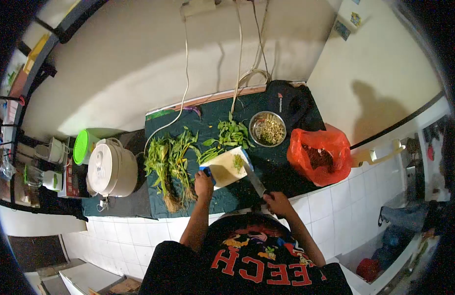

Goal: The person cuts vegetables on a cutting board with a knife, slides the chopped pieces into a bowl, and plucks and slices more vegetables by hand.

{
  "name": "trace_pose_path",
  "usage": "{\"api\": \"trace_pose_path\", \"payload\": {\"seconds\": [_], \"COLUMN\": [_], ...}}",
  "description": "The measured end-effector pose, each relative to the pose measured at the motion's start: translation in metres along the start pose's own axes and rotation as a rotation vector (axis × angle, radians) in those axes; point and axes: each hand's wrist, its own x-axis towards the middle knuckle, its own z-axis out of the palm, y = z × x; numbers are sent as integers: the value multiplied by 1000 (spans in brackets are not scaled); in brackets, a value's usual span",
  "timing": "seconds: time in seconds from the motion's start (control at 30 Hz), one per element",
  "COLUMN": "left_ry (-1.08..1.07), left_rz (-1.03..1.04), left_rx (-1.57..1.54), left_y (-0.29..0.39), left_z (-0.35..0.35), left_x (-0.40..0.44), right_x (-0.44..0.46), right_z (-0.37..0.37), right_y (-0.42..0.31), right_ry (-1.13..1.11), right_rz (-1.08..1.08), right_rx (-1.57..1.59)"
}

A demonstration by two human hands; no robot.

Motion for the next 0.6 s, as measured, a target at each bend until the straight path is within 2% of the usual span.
{"api": "trace_pose_path", "payload": {"seconds": [0.07,0.13,0.2,0.33,0.4,0.53,0.6], "left_ry": [-35,-24,-42,-168,-124,-70,69], "left_rz": [-133,-124,-220,-208,-218,-188,-97], "left_rx": [9,29,41,90,110,43,-127], "left_y": [1,-11,-32,1,7,15,16], "left_z": [0,13,31,-12,-21,-39,-38], "left_x": [3,6,11,-5,-13,-20,-25], "right_x": [-2,-7,-10,-13,-12,-13,-14], "right_z": [2,-2,-7,-16,-11,-16,-20], "right_y": [0,-9,-18,-36,-32,-34,-28], "right_ry": [4,-28,-50,-126,-14,12,62], "right_rz": [-9,21,-6,106,-21,-48,-101], "right_rx": [-3,25,-63,1,-196,-201,-268]}}
